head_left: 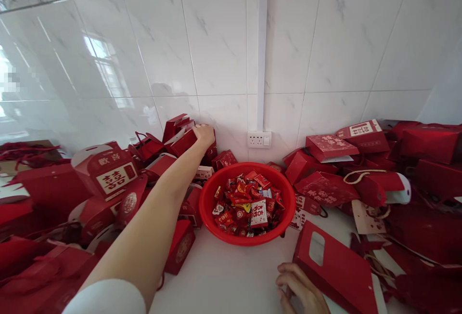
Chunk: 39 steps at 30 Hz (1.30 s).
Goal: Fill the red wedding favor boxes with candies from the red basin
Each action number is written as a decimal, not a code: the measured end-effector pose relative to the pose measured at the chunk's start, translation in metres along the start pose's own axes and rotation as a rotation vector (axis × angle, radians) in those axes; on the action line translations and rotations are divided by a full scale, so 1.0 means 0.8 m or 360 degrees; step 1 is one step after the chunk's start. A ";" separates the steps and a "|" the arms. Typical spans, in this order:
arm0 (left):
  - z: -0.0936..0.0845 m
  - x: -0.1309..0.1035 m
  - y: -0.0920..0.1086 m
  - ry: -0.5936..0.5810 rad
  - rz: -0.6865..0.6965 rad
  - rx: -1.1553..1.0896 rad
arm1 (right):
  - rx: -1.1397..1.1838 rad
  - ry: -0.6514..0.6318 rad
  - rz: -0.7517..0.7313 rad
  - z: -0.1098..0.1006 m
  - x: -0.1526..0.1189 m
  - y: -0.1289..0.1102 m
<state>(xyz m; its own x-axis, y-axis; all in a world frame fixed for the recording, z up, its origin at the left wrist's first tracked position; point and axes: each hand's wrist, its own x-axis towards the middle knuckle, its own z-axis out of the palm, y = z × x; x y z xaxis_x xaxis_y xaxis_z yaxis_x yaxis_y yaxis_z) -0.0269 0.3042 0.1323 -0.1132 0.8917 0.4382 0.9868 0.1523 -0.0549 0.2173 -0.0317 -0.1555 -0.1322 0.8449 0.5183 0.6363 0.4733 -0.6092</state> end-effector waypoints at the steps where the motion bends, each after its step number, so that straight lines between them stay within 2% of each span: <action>1: -0.001 -0.003 0.001 0.0002 0.0005 0.0011 | 0.0008 -0.0043 -0.0008 -0.005 0.003 -0.006; 5: 0.000 -0.019 0.004 0.0072 0.0051 0.0060 | -0.0018 -0.0137 0.0033 -0.021 0.012 -0.031; 7: 0.004 -0.028 0.004 0.0079 0.0198 0.0095 | -0.0017 -0.0152 0.0088 -0.024 0.013 -0.037; 10: 0.013 -0.039 0.002 -0.0034 0.0501 0.0105 | -0.0004 -0.0172 0.0168 -0.026 0.013 -0.041; 12: 0.022 -0.045 -0.001 -0.0140 0.0596 0.0080 | -0.0004 -0.0178 0.0202 -0.027 0.013 -0.041; 16: 0.040 -0.051 -0.008 -0.0277 0.0597 0.0041 | 0.0009 -0.0152 0.0218 -0.029 0.016 -0.040; 20: 0.053 -0.051 -0.015 -0.0296 0.0588 -0.0032 | 0.0014 -0.0087 0.0222 -0.032 0.019 -0.040; 24: 0.056 -0.056 -0.017 -0.0270 0.0580 -0.0137 | 0.0039 -0.0052 0.0258 -0.037 0.020 -0.042; 27: 0.051 -0.070 -0.010 -0.0225 0.0566 -0.0265 | 0.0054 -0.0036 0.0265 -0.042 0.021 -0.044; 31: 0.035 -0.112 0.013 -0.0065 0.0469 -0.0790 | 0.0037 -0.0071 0.0217 -0.047 0.021 -0.048; 33: 0.026 -0.143 0.027 -0.0041 0.0518 -0.1093 | 0.0029 -0.0091 0.0205 -0.048 0.020 -0.050; 35: 0.018 -0.180 0.040 -0.0085 0.0659 -0.1387 | 0.0034 -0.0086 0.0201 -0.048 0.020 -0.052; 39: 0.009 -0.269 0.053 0.0078 0.1030 -0.1852 | 0.0060 -0.0005 0.0162 -0.051 0.017 -0.050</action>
<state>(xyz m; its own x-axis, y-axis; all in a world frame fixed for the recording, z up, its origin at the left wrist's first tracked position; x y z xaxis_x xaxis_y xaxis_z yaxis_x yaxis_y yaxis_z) 0.0387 0.1217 0.0289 0.3906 0.6448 0.6570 0.3868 -0.7626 0.5185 0.2210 -0.0496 -0.0995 -0.0709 0.8899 0.4505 0.6174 0.3939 -0.6809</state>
